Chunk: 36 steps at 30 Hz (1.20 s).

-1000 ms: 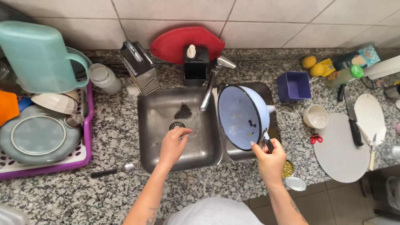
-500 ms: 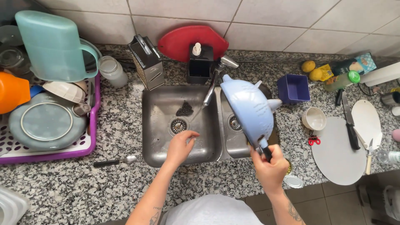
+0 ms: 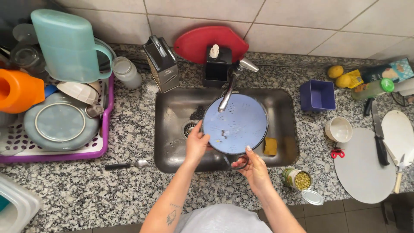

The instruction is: The person opens a can of peas and beans, rinses them in a colander at the sink, and then adds them to a pot on the stove, followed by adding seasonings.

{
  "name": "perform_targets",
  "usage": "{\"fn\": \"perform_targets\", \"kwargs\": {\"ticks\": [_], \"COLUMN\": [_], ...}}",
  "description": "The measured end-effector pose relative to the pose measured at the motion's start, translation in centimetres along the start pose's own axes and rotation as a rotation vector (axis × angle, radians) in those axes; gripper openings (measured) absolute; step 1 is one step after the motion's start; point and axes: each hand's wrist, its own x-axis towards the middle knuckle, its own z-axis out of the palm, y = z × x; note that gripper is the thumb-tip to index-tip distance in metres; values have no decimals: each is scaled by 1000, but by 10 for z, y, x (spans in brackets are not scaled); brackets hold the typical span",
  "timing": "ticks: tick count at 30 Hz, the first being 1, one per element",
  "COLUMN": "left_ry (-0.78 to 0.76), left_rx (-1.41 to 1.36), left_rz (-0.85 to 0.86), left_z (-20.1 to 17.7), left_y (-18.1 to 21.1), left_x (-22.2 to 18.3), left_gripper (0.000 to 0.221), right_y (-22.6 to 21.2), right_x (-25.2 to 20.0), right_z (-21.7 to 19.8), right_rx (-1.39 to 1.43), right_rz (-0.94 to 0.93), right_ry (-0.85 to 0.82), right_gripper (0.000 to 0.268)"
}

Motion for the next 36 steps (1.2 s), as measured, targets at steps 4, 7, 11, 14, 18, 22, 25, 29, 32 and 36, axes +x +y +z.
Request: {"fn": "perform_targets", "kwargs": {"ticks": [4, 7, 11, 14, 18, 22, 25, 29, 32, 36], "left_ry": [139, 196, 204, 359, 9, -170, -380, -546, -224, -33], "left_rx": [358, 442, 685, 1182, 1346, 1707, 1684, 1796, 2003, 1950], "left_rz": [86, 74, 129, 848, 657, 460, 301, 299, 728, 615], "left_z": [-23, -27, -40, -42, -34, -6, -9, -32, -60, -43], "left_y": [35, 59, 60, 26, -11, -6, -31, -43, -59, -31], "left_x": [-9, -19, -29, -2, 52, 53, 57, 42, 61, 65], "left_gripper": [60, 61, 61, 33, 34, 55, 65, 62, 29, 48], "right_y": [3, 25, 67, 53, 17, 7, 2, 2, -6, -8], "right_x": [17, 41, 88, 95, 76, 84, 101, 126, 114, 109], "right_z": [-2, 5, -3, 6, 35, 38, 33, 19, 28, 41], "right_rx": [-149, -131, -249, -412, -631, -755, -810, -1092, -1158, -1182], "right_rz": [321, 324, 240, 186, 60, -72, -98, -327, -418, -481], "right_ry": [-199, -207, -150, -79, -100, -132, -138, -156, -158, -212], "right_gripper": [41, 28, 34, 35, 36, 37, 47, 30, 15, 11]}}
